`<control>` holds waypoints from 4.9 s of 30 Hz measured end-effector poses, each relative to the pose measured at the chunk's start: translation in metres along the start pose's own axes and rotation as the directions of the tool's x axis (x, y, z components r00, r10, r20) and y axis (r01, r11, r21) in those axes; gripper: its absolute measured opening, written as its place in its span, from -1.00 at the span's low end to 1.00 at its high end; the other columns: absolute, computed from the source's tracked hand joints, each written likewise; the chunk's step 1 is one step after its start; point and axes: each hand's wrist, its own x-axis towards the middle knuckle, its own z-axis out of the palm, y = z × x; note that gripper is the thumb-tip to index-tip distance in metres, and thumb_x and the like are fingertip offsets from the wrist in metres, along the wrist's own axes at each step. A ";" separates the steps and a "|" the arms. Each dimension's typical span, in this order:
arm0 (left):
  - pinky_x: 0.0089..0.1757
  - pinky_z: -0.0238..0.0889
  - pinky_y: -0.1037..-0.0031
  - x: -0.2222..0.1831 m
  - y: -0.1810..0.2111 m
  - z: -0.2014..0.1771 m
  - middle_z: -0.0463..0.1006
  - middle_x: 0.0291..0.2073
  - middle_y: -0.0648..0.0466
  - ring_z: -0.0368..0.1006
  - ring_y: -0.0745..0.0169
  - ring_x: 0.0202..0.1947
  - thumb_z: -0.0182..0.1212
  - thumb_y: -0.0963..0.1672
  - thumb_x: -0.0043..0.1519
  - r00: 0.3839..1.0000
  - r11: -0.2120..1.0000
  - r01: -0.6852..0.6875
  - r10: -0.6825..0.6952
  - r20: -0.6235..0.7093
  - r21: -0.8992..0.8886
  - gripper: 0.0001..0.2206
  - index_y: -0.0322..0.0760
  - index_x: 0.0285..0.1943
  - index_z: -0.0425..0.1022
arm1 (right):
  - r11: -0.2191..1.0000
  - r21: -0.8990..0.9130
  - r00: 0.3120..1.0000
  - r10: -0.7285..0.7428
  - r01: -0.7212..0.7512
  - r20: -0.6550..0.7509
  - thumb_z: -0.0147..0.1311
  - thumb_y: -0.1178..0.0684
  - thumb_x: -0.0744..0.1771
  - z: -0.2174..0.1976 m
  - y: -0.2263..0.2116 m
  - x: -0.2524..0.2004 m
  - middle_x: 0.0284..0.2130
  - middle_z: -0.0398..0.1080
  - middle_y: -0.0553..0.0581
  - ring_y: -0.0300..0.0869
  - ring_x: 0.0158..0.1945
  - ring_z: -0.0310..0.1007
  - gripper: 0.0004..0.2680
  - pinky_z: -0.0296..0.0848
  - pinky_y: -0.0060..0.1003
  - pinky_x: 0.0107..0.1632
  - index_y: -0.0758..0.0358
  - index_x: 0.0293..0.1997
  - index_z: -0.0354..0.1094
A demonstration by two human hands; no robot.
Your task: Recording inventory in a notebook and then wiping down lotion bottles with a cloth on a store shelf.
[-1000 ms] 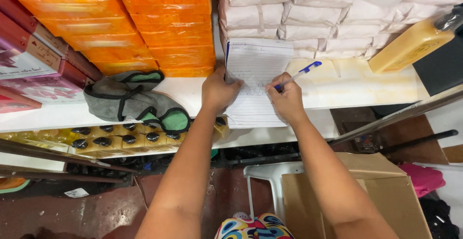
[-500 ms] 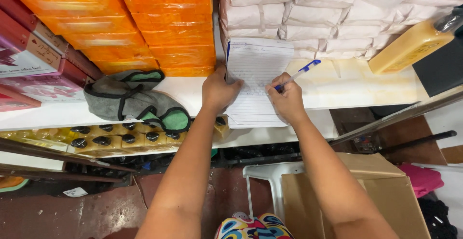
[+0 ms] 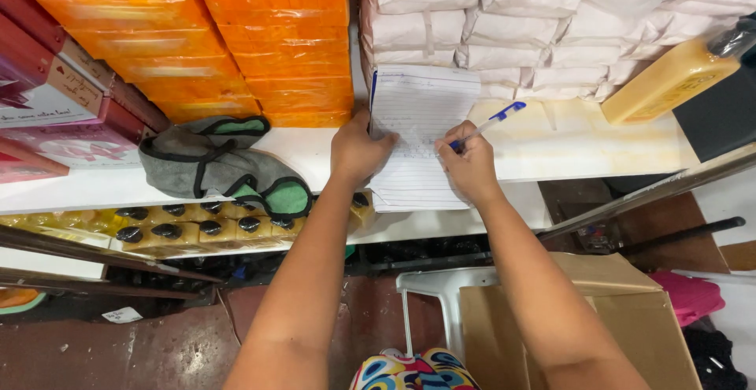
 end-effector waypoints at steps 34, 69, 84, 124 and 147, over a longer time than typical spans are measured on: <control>-0.04 0.36 0.17 0.002 -0.006 0.008 0.62 -0.18 -0.28 0.53 -0.28 -0.08 0.33 0.01 0.08 0.997 0.999 -0.030 0.029 -0.074 -0.017 -0.56 -0.38 0.00 0.52 | 0.933 0.355 0.995 0.022 -0.055 0.098 -0.21 -0.16 0.48 -0.007 -0.007 -0.002 -0.65 0.12 0.02 -0.29 -0.62 0.04 -0.61 0.08 -0.40 -0.54 0.21 -0.54 0.12; -0.29 0.34 0.30 -0.021 -0.011 0.018 0.56 -0.44 -0.10 0.47 0.02 -0.43 0.36 -0.01 0.14 0.973 0.997 -0.040 0.024 -0.229 -0.064 -0.66 -0.33 -0.07 0.49 | 0.976 0.215 0.999 -0.050 0.046 0.015 0.16 0.13 0.37 0.000 0.005 -0.006 -0.66 0.14 -0.13 -0.44 -0.60 0.04 -0.77 0.02 -0.45 -0.55 0.22 -0.48 0.18; -0.14 0.38 0.43 -0.058 -0.043 0.030 0.59 -0.25 -0.05 0.49 0.29 -0.24 0.12 -0.18 0.33 0.976 0.773 -0.134 -0.005 -0.217 -0.620 -0.86 -0.34 -0.02 0.28 | 0.988 -0.145 0.990 -0.028 0.048 0.139 0.07 0.03 0.37 0.027 -0.055 -0.038 -0.41 0.35 -0.02 -0.34 -0.48 0.31 -0.84 0.35 -0.41 -0.36 0.33 -0.26 0.45; -0.02 0.36 0.46 -0.136 -0.132 -0.344 0.61 -0.10 -0.03 0.50 0.33 -0.11 0.15 -0.22 0.33 0.883 0.405 -0.452 0.077 -0.463 -0.795 -0.86 -0.36 0.02 0.35 | 0.907 0.335 0.917 -0.336 0.254 0.215 0.19 0.19 0.31 0.296 -0.221 -0.083 0.25 0.26 0.17 -0.26 0.03 0.44 -0.89 0.48 -0.39 0.04 0.33 -0.19 0.32; -0.24 0.38 0.30 -0.074 -0.138 -0.512 0.53 -0.07 -0.01 0.41 0.00 -0.30 0.28 -0.10 0.19 0.938 0.950 -0.252 0.193 -0.288 -0.183 -0.58 -0.33 0.23 0.43 | 0.919 0.159 0.907 -0.307 0.361 -0.287 0.28 0.26 0.32 0.426 -0.280 -0.005 -0.36 0.41 0.10 -0.36 -0.36 0.34 -0.87 0.35 -0.45 -0.30 0.40 -0.19 0.34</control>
